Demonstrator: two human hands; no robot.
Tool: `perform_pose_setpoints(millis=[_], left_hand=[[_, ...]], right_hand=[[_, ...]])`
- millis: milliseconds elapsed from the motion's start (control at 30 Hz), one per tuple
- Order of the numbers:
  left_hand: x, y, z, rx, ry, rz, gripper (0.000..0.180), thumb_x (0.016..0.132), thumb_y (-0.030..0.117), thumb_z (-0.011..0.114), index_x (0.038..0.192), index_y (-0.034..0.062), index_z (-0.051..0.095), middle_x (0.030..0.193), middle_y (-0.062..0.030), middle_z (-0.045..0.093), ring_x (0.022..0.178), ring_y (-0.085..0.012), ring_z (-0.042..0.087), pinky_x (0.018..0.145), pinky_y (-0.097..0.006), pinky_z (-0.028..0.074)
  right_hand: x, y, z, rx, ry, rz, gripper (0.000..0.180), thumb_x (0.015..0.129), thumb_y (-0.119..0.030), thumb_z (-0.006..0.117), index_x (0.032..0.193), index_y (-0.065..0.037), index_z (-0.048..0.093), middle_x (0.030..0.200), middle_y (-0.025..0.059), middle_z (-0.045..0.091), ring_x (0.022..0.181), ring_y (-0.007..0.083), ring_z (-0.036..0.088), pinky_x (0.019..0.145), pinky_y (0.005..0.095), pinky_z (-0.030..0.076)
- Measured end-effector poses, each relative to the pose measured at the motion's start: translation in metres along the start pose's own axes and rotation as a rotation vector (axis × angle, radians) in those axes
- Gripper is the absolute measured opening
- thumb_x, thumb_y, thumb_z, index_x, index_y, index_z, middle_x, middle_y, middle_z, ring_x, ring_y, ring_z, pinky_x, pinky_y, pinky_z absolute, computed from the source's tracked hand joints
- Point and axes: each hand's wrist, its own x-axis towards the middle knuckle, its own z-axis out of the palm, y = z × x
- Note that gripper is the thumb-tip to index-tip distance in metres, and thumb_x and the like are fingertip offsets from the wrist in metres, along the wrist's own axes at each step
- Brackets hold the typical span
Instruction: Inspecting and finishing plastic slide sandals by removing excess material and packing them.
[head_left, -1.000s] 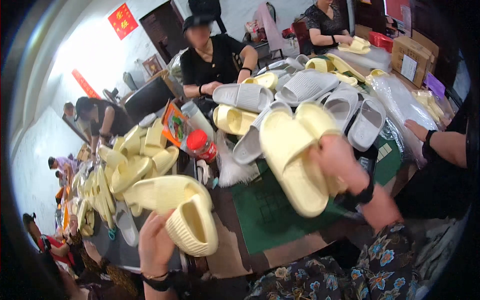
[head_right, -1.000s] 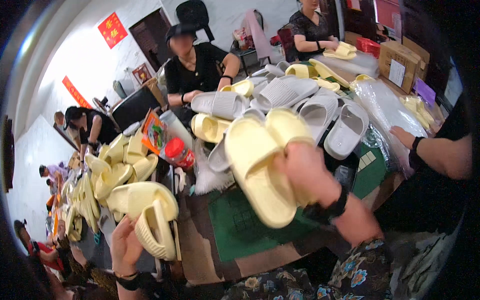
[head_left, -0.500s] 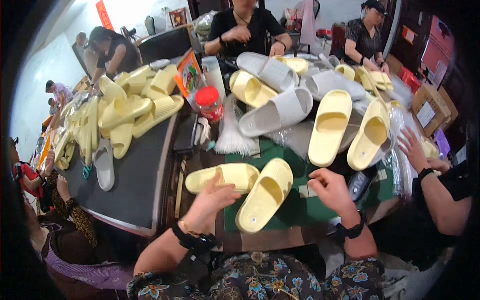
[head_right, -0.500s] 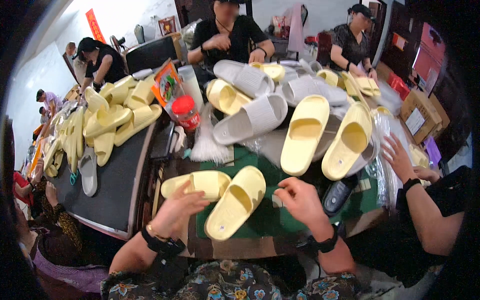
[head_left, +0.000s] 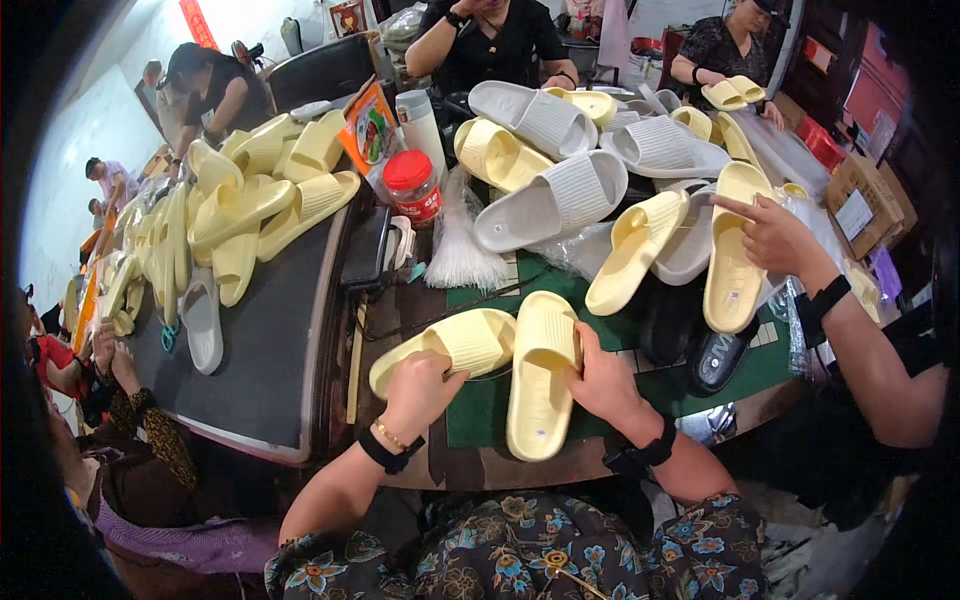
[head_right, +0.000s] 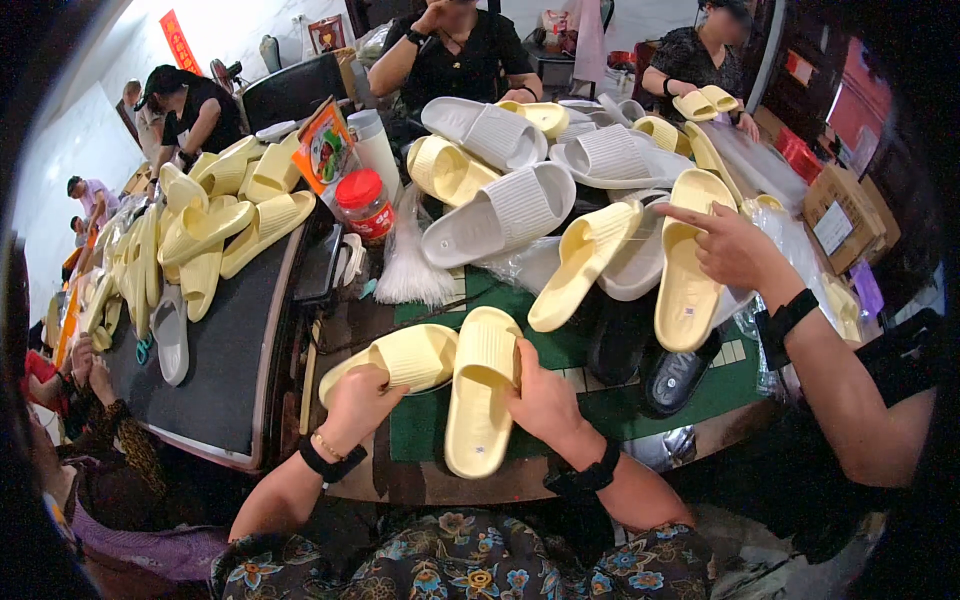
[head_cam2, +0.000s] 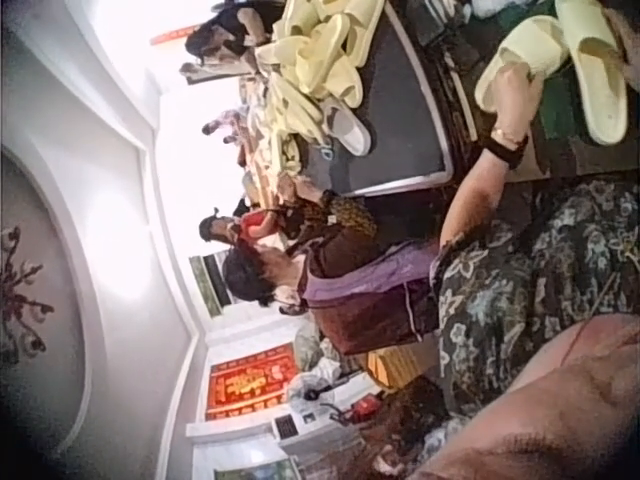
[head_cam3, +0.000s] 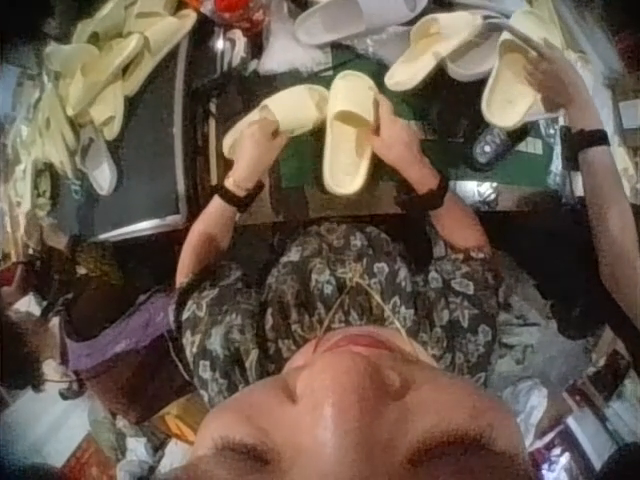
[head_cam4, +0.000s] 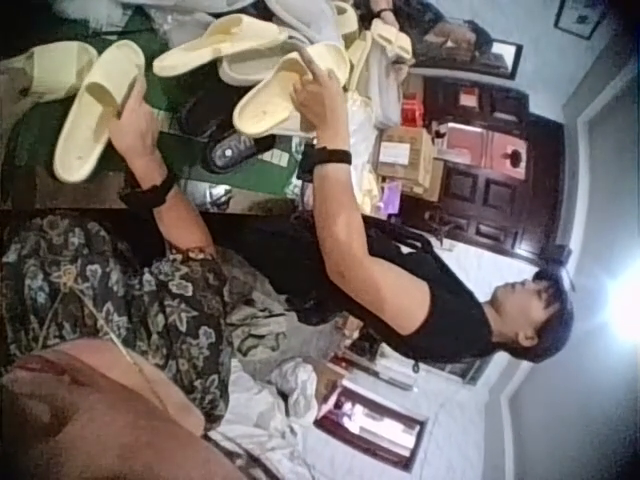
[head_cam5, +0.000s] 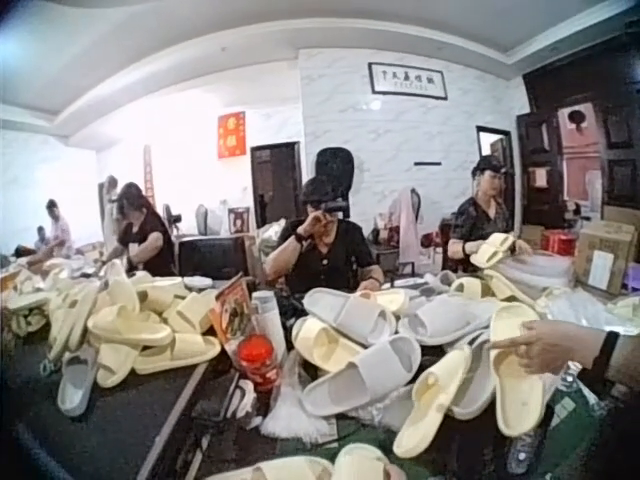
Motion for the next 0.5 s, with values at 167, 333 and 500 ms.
perform_pose_setpoints(millis=[167,333,500], left_hand=[[-0.016,0.017,-0.005,-0.197,0.048,-0.211,0.028,0.079,0.021,0.073,0.068,-0.0018,0.063,0.067,-0.0203,0.061,0.063,-0.0365,0.062,0.059,-0.043,0.050],[-0.027,0.045,0.011,-0.325,0.054,-0.041,0.026,0.080,0.017,0.075,0.076,-0.0014,0.057,0.073,-0.0143,0.054,0.064,-0.0296,0.055,0.058,-0.039,0.045],[-0.032,0.044,0.009,-0.291,0.026,-0.079,0.030,0.080,0.023,0.076,0.085,-0.0019,0.059,0.080,-0.0158,0.057,0.065,-0.0306,0.058,0.058,-0.040,0.046]], right_hand=[[-0.004,0.005,-0.003,-0.001,0.019,-0.001,0.065,0.081,-0.015,0.063,0.137,0.001,0.036,0.070,0.0244,0.064,0.066,0.0432,0.064,0.060,0.0521,0.051],[-0.014,-0.020,0.009,0.002,-0.138,-0.043,0.065,0.083,-0.018,0.061,0.138,0.003,0.033,0.071,0.0264,0.064,0.067,0.0441,0.065,0.063,0.0536,0.053],[-0.001,-0.016,-0.010,0.117,-0.187,-0.081,0.072,0.084,-0.033,0.067,0.138,0.003,0.036,0.086,0.0286,0.066,0.080,0.0435,0.067,0.071,0.0510,0.054]])
